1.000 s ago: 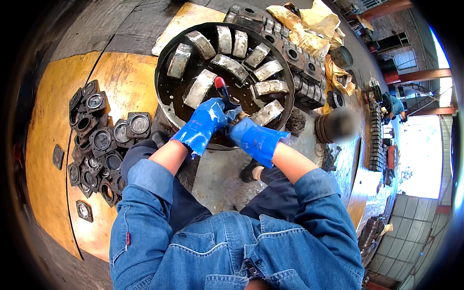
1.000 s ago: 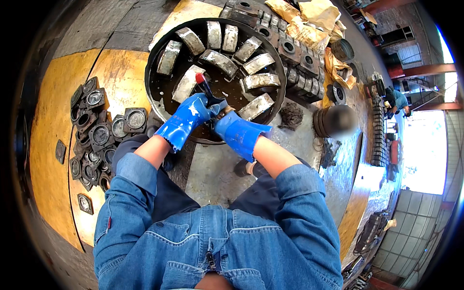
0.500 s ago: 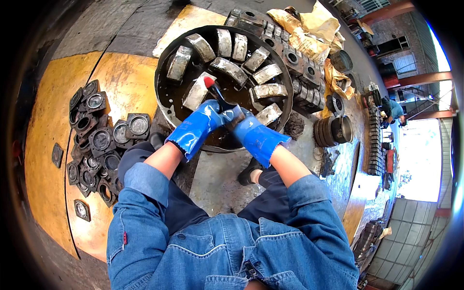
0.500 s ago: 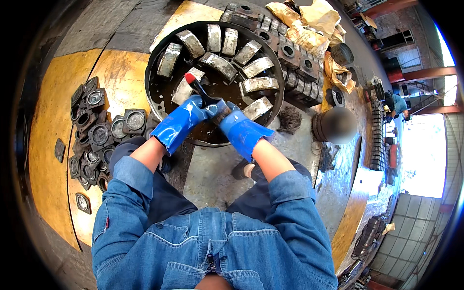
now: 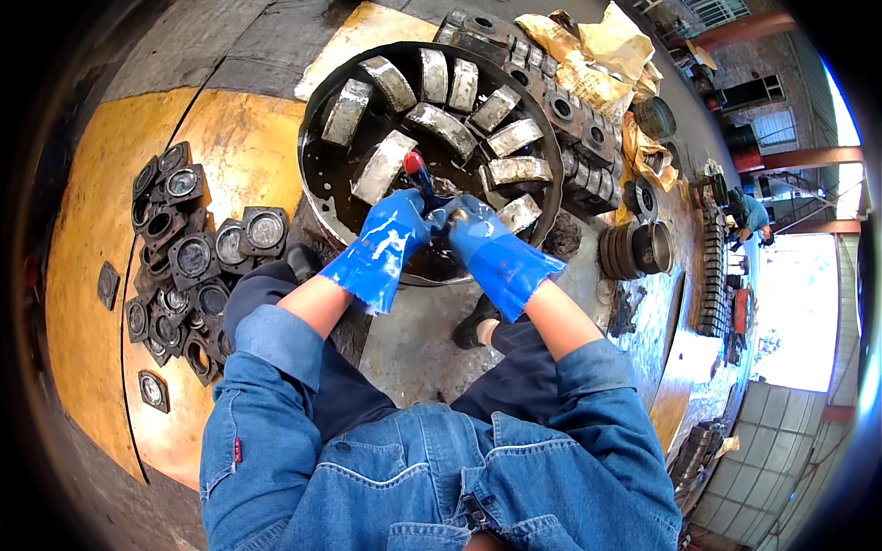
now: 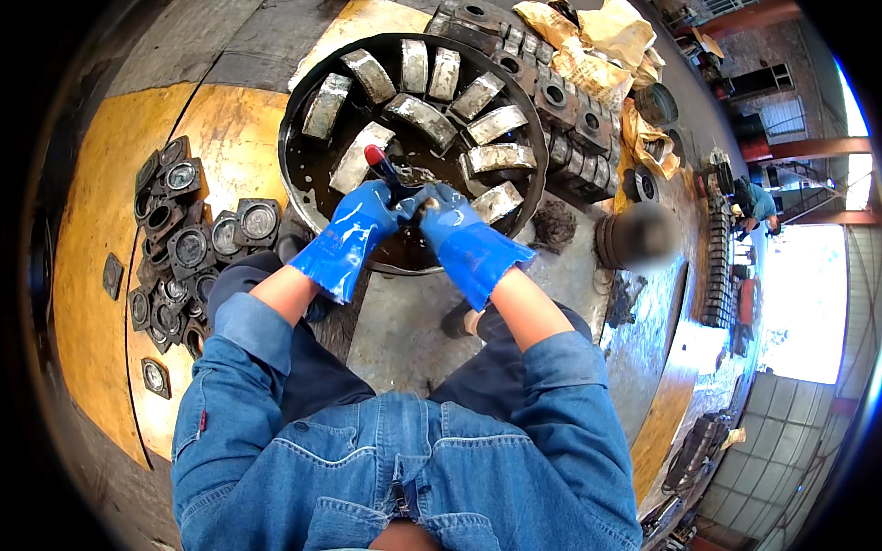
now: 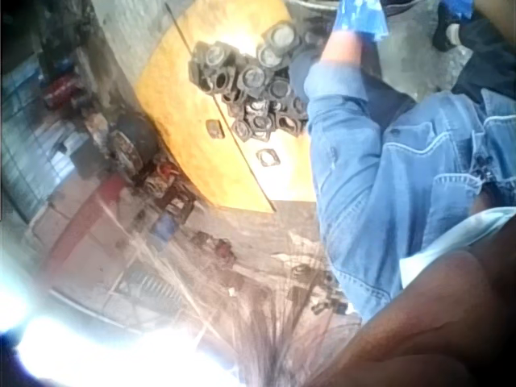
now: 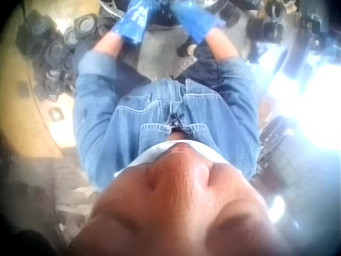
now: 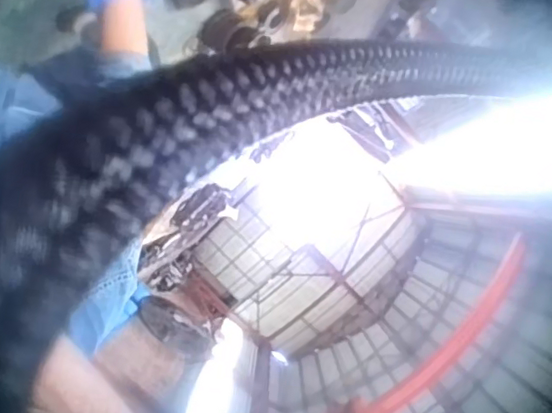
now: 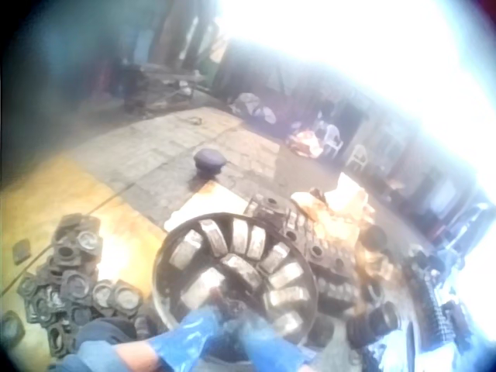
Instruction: The person uses a brush and a cleaning solution in a basin to clean several curved metal components, scrubbing each one by hand before placing it back. They handle multiple pieces, ensuring the surfaces are washed in the liquid.
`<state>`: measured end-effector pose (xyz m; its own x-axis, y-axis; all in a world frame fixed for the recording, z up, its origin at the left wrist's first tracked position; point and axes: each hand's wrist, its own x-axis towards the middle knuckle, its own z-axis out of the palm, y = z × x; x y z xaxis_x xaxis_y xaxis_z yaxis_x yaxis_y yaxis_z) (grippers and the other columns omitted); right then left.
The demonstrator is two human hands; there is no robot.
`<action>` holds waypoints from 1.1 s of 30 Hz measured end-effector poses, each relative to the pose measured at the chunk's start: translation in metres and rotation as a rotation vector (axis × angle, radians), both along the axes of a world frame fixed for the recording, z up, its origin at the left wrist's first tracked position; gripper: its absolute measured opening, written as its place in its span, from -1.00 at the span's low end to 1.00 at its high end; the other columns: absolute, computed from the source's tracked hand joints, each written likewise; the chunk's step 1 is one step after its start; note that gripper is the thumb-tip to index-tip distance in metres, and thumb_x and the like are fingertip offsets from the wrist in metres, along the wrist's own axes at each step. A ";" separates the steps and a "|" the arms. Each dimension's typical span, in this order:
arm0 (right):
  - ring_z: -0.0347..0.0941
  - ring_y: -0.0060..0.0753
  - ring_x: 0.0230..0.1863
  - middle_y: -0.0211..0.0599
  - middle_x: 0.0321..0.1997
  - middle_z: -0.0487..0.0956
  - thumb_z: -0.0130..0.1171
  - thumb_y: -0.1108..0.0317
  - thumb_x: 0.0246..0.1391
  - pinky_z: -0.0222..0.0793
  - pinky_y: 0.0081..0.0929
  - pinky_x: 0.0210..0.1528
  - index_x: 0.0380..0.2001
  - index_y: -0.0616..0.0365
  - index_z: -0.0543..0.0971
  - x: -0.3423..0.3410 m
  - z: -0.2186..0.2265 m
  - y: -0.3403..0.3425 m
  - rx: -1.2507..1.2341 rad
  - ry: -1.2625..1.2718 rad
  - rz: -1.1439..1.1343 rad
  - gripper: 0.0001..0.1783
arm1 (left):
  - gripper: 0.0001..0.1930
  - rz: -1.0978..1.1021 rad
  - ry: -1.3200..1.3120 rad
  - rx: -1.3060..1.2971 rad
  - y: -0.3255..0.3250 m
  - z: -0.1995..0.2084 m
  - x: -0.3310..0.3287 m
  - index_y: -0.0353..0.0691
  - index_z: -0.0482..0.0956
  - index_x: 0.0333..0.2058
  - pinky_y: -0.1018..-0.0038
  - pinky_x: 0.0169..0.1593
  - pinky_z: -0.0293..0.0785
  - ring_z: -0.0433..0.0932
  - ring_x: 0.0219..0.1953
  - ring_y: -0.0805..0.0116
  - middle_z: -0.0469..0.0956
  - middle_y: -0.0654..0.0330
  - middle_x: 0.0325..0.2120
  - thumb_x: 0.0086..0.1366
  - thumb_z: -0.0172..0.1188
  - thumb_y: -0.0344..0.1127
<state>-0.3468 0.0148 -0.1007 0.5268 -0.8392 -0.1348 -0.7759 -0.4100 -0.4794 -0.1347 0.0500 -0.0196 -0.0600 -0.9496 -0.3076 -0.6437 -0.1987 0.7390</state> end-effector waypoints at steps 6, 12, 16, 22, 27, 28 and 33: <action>0.36 -0.09 0.29 -0.14 0.20 0.51 0.29 0.03 -0.01 0.23 -0.19 0.35 0.17 0.05 0.46 0.018 0.077 0.010 -0.179 0.152 0.266 -0.33 | -0.54 -0.017 -0.173 0.041 0.002 -0.046 0.009 -0.26 0.66 -0.15 0.10 -0.08 0.55 0.62 -0.14 -0.16 0.64 -0.15 -0.24 0.21 0.26 0.05; 0.40 0.03 0.24 -0.01 0.20 0.50 0.25 0.09 0.01 0.29 -0.16 0.30 0.20 0.03 0.44 0.002 0.078 -0.006 -0.072 0.149 0.107 -0.34 | -0.58 0.103 -0.230 0.093 -0.003 -0.030 0.001 -0.27 0.67 -0.21 0.09 -0.08 0.54 0.60 -0.14 -0.20 0.63 -0.21 -0.26 0.23 0.27 0.02; 0.51 0.09 0.07 0.02 0.03 0.59 0.23 0.13 0.02 0.43 -0.11 0.10 0.07 0.02 0.54 0.004 0.054 -0.018 -0.269 0.164 0.041 -0.49 | -0.59 0.115 0.596 -0.035 -0.016 -0.015 -0.003 -0.28 0.65 -0.04 0.42 -0.05 0.54 0.66 -0.17 0.32 0.71 0.08 -0.22 0.29 0.30 -0.09; 0.59 -0.04 -0.03 -0.09 -0.08 0.66 0.35 0.15 -0.08 0.52 -0.22 -0.02 -0.16 0.00 0.61 0.045 0.079 -0.017 0.233 0.103 -0.052 -0.62 | -0.57 0.120 0.183 -0.057 -0.005 -0.035 0.002 -0.21 0.63 0.02 0.36 -0.04 0.52 0.66 -0.16 0.22 0.69 0.03 -0.21 0.30 0.26 -0.05; 0.43 0.02 0.23 0.00 0.19 0.52 0.24 0.01 0.01 0.30 -0.18 0.32 0.17 0.02 0.50 0.009 0.063 -0.025 0.126 -0.045 -0.150 -0.36 | -0.55 0.141 0.029 0.070 -0.011 -0.028 -0.002 -0.07 0.66 -0.02 0.26 -0.11 0.52 0.66 -0.18 0.01 0.67 -0.07 -0.27 0.27 0.23 0.10; 0.41 0.00 0.26 -0.02 0.23 0.50 0.24 0.01 0.04 0.27 -0.18 0.34 0.20 0.02 0.47 0.005 0.065 -0.029 0.088 -0.098 -0.169 -0.33 | -0.55 0.134 0.042 0.096 -0.007 -0.026 0.000 -0.06 0.66 -0.03 0.25 -0.12 0.52 0.66 -0.18 -0.01 0.67 -0.06 -0.28 0.26 0.24 0.10; 0.40 -0.03 0.27 -0.05 0.22 0.51 0.28 0.06 0.04 0.24 -0.17 0.35 0.19 0.01 0.49 -0.004 0.073 -0.040 -0.182 0.028 -0.180 -0.37 | -0.52 0.059 -0.186 0.202 -0.011 -0.028 -0.009 -0.19 0.68 -0.20 0.14 -0.13 0.51 0.63 -0.22 -0.10 0.66 -0.09 -0.33 0.23 0.25 0.15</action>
